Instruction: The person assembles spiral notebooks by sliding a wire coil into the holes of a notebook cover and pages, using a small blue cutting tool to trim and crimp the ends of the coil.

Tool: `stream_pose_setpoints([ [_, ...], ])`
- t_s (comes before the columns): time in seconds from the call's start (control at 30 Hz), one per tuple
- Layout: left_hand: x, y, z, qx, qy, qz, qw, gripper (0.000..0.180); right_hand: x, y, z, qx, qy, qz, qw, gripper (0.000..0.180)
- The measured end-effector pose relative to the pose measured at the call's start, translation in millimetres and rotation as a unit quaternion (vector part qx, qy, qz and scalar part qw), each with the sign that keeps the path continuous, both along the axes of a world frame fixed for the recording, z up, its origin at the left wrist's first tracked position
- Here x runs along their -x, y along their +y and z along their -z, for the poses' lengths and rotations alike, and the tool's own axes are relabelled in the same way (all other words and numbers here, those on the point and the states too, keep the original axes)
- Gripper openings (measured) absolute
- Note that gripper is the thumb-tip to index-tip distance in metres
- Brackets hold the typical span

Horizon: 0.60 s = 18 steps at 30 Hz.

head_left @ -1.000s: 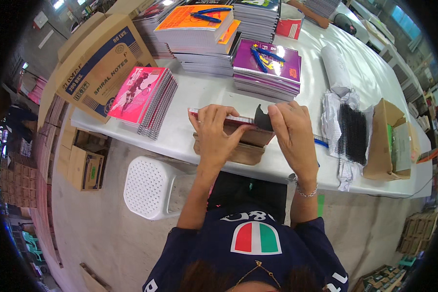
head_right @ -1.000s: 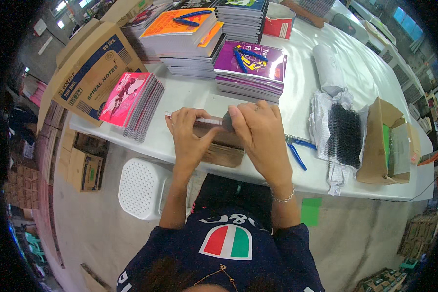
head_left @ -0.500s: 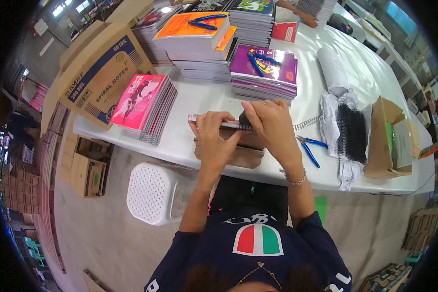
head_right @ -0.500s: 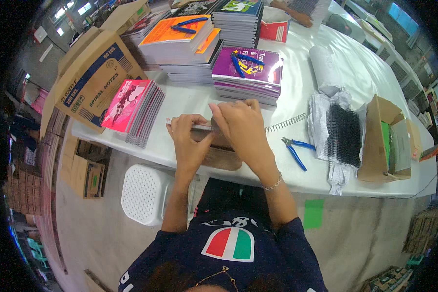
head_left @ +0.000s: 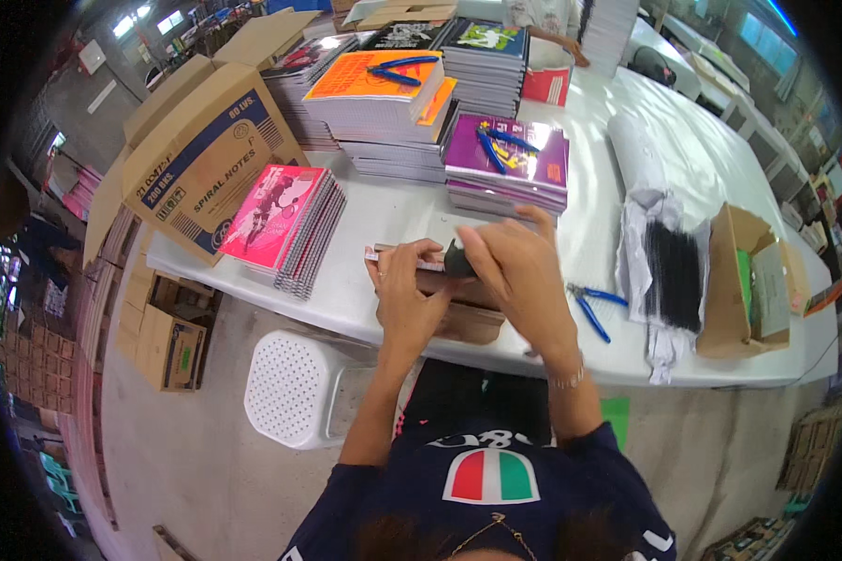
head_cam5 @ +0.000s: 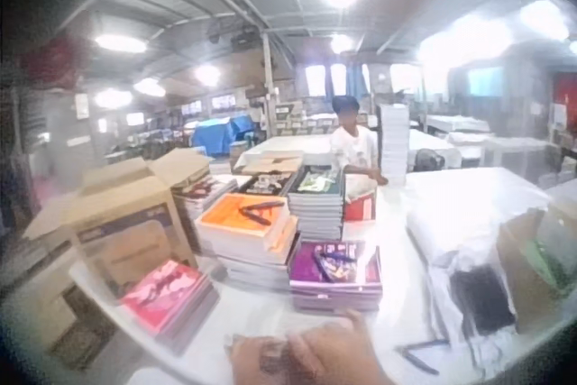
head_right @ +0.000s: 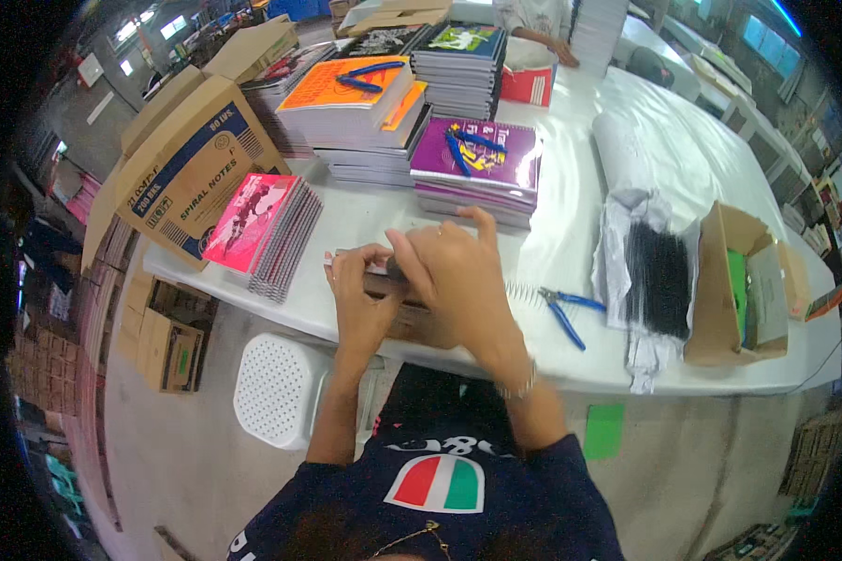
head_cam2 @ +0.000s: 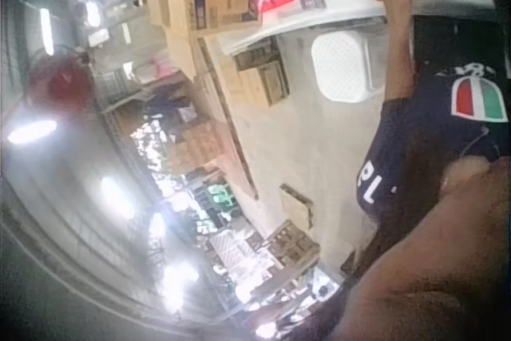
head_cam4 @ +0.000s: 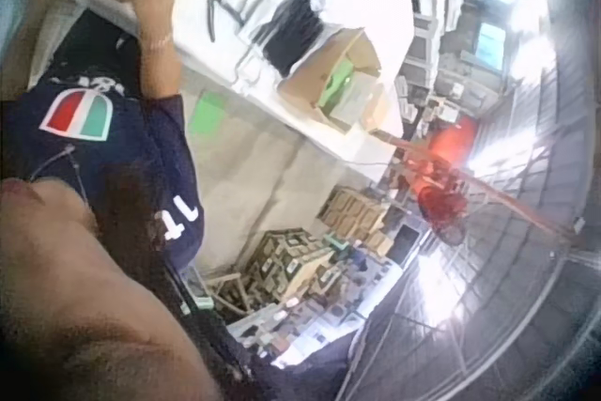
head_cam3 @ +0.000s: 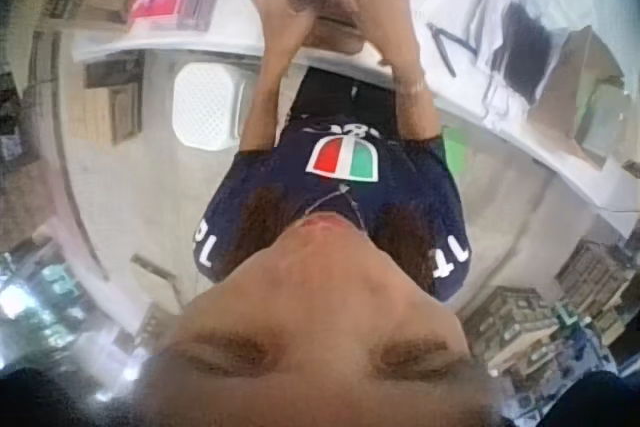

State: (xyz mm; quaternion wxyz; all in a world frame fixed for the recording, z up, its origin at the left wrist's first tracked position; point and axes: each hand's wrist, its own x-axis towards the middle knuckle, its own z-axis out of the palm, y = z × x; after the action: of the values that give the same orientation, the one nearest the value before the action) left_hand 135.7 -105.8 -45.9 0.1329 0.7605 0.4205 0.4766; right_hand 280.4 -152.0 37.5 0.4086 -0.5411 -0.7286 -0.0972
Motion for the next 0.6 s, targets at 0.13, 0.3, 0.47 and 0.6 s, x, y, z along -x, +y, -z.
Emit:
stream_pose_setpoints([
  [0.13,-7,9,-6,0.031,-0.01,0.019,0.999,0.053,0,7,3,-0.006,-0.016,-0.026,1.0,0.02],
  [0.3,0,0,-5,0.044,-0.015,0.017,0.999,0.058,3,26,10,0.023,-0.037,-0.027,0.999,0.024],
  [0.47,2,3,-7,0.051,-0.032,0.016,0.998,0.062,14,15,7,-0.021,0.018,-0.041,0.999,0.022],
  [0.6,5,-1,-8,0.034,-0.047,0.039,0.998,0.069,11,25,17,-0.006,-0.029,-0.03,0.999,0.017],
])
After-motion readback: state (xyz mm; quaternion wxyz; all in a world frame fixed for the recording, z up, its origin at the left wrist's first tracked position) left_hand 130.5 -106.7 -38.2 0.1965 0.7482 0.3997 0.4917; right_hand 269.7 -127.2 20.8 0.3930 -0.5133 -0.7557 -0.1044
